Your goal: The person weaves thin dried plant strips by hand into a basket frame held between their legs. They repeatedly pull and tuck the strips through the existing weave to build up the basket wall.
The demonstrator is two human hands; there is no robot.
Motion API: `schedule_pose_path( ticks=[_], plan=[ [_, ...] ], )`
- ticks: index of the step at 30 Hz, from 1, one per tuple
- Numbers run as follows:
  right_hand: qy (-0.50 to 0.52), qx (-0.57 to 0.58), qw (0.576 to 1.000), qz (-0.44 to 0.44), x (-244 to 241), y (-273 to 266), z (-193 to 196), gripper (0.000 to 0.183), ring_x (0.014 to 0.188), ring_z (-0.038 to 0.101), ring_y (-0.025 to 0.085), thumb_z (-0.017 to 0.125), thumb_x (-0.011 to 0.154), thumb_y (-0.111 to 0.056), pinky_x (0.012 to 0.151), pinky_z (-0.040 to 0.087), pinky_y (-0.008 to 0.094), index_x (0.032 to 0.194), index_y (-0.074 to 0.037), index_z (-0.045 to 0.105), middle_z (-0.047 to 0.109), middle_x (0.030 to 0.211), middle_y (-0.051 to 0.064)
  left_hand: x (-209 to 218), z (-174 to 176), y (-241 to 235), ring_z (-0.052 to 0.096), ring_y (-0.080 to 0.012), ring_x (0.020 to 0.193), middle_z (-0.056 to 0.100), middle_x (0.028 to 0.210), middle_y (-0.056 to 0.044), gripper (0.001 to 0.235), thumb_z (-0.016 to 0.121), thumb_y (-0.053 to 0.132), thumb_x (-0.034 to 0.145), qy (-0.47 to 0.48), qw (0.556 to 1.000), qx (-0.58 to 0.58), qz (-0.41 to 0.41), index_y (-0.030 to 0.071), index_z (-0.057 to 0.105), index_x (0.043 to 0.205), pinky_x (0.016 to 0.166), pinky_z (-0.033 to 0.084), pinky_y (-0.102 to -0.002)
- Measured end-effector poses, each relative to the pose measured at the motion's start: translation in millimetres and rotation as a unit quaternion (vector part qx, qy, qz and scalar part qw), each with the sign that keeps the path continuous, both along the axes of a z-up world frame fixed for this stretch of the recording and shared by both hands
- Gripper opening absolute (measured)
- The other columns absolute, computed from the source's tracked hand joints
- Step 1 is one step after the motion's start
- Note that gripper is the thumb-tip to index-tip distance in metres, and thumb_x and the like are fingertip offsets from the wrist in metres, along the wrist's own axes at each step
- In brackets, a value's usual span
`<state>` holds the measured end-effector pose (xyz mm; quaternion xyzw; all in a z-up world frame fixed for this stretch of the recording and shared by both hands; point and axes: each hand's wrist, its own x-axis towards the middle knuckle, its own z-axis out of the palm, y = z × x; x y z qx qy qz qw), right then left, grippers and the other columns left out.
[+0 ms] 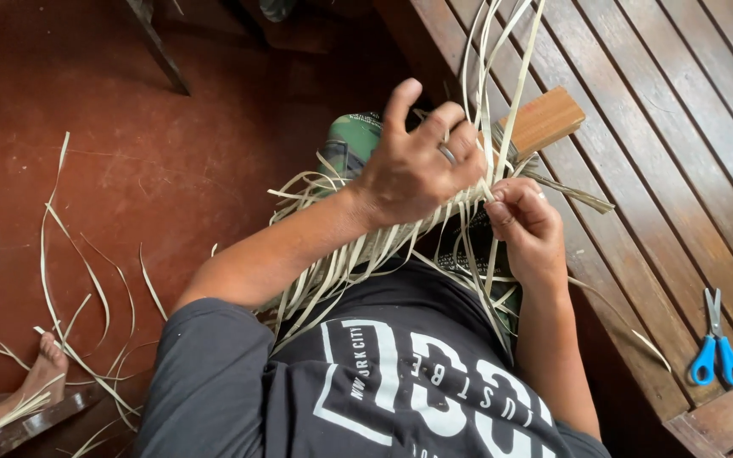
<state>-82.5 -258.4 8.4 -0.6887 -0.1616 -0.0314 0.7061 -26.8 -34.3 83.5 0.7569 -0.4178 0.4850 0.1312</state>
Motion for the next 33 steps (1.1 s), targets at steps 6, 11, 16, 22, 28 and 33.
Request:
schedule_pose_path(
  ticks=[6,11,16,22,28,33],
  plan=[
    [0.035,-0.092,0.995,-0.014,-10.3,-0.8,14.2,0.009,0.088,0.053,0.014,0.061,0.099,0.007,0.057,0.044,0.018,0.095,-0.001,0.061,0.055,0.108,0.011,8.9,27.1,52.6,0.061,-0.0308,0.110,0.061,0.108,-0.009,0.007,0.061,0.006,0.100,0.052,0.983,0.008,0.176,0.012,0.063,0.098,0.096,0.034,-0.074],
    [0.001,-0.134,0.991,-0.014,-13.1,-6.1,3.6,0.017,0.100,0.059,0.019,0.064,0.094,0.016,0.082,0.054,0.024,0.096,-0.001,0.064,0.058,0.109,0.012,14.1,38.8,104.9,0.061,-0.0327,0.101,0.065,0.106,-0.008,0.011,0.073,-0.001,0.102,0.049,0.956,-0.030,0.288,0.009,0.074,0.099,0.103,0.025,-0.072],
    [-0.012,-0.166,0.986,-0.019,-16.3,-5.3,4.1,0.017,0.098,0.060,0.020,0.065,0.094,0.015,0.080,0.053,0.026,0.097,-0.002,0.063,0.057,0.109,0.013,16.4,30.6,153.1,0.061,-0.0430,0.104,0.065,0.105,-0.013,0.016,0.075,0.000,0.108,0.062,0.918,-0.038,0.389,0.012,0.082,0.115,0.102,0.011,-0.077],
    [-0.098,-0.232,0.967,-0.032,-13.9,10.8,21.2,0.014,0.094,0.063,0.024,0.066,0.096,0.015,0.074,0.057,0.029,0.099,0.002,0.062,0.062,0.105,0.016,-20.4,37.8,66.3,0.051,-0.0471,0.124,0.061,0.131,-0.028,0.042,0.083,-0.015,0.087,0.096,0.936,0.091,0.325,-0.010,0.068,0.126,0.099,0.024,-0.081],
    [-0.115,-0.258,0.959,-0.038,-18.5,17.9,26.6,0.018,0.090,0.060,0.025,0.058,0.094,0.018,0.074,0.050,0.031,0.104,0.003,0.060,0.063,0.104,0.018,-60.4,-16.2,-16.5,0.063,-0.0294,0.112,0.065,0.092,-0.007,0.015,0.069,0.001,0.085,0.175,0.976,0.084,0.098,0.007,0.073,0.098,0.102,0.032,-0.069],
    [-0.115,-0.207,0.970,-0.049,-17.6,17.2,26.4,0.011,0.060,0.059,0.022,0.066,0.097,0.015,0.056,0.052,0.033,0.101,0.006,0.064,0.063,0.094,0.018,-47.1,-24.4,-14.5,0.051,-0.0339,0.093,0.048,0.082,-0.011,0.007,0.071,-0.002,0.078,0.165,0.983,0.056,0.053,0.004,0.068,0.077,0.089,0.035,-0.066]
  ],
)
